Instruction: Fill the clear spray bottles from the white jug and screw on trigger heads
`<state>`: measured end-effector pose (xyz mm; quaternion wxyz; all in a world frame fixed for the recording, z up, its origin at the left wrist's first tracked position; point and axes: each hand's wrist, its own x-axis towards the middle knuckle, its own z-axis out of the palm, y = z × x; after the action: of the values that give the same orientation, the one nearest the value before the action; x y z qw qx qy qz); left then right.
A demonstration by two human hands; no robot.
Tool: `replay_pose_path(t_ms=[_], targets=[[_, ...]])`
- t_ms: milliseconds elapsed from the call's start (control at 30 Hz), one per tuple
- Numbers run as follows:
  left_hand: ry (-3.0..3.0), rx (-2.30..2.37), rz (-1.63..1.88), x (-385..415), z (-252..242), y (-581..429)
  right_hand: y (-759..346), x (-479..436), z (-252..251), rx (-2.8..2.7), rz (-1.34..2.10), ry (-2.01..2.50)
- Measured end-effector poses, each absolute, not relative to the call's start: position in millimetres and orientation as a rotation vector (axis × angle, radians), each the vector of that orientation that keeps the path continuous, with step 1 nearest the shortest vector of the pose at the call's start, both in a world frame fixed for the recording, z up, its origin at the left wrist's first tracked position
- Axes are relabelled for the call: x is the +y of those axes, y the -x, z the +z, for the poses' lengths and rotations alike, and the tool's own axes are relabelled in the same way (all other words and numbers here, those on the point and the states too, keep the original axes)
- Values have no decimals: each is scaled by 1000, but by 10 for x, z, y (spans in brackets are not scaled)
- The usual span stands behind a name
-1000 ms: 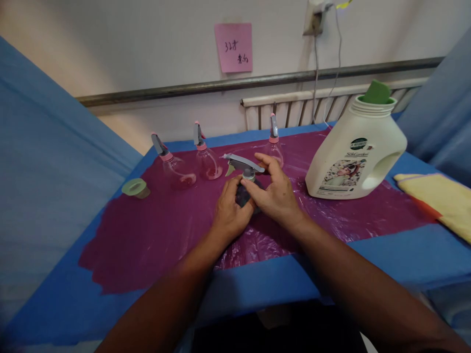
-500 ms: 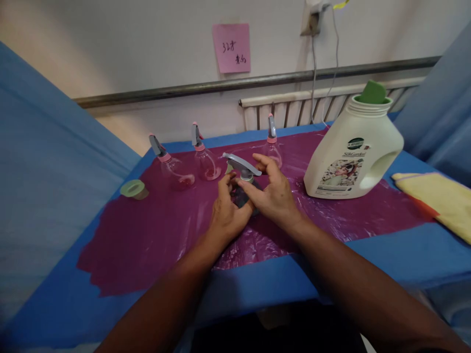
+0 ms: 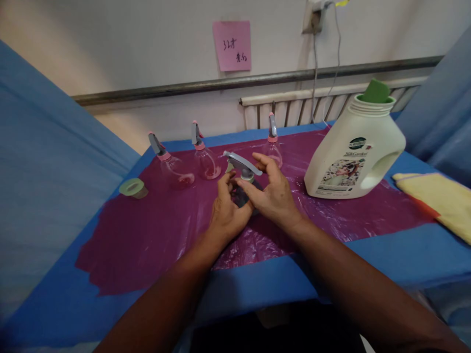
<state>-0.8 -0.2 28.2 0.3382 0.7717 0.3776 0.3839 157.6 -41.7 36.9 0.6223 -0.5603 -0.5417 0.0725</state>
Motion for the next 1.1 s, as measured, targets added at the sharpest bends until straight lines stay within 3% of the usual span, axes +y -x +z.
replay_pose_path(t_ms=[1100], targets=[[-1982,968,989,-11,275,0,-1600,-502,400,-1319,169,1253]])
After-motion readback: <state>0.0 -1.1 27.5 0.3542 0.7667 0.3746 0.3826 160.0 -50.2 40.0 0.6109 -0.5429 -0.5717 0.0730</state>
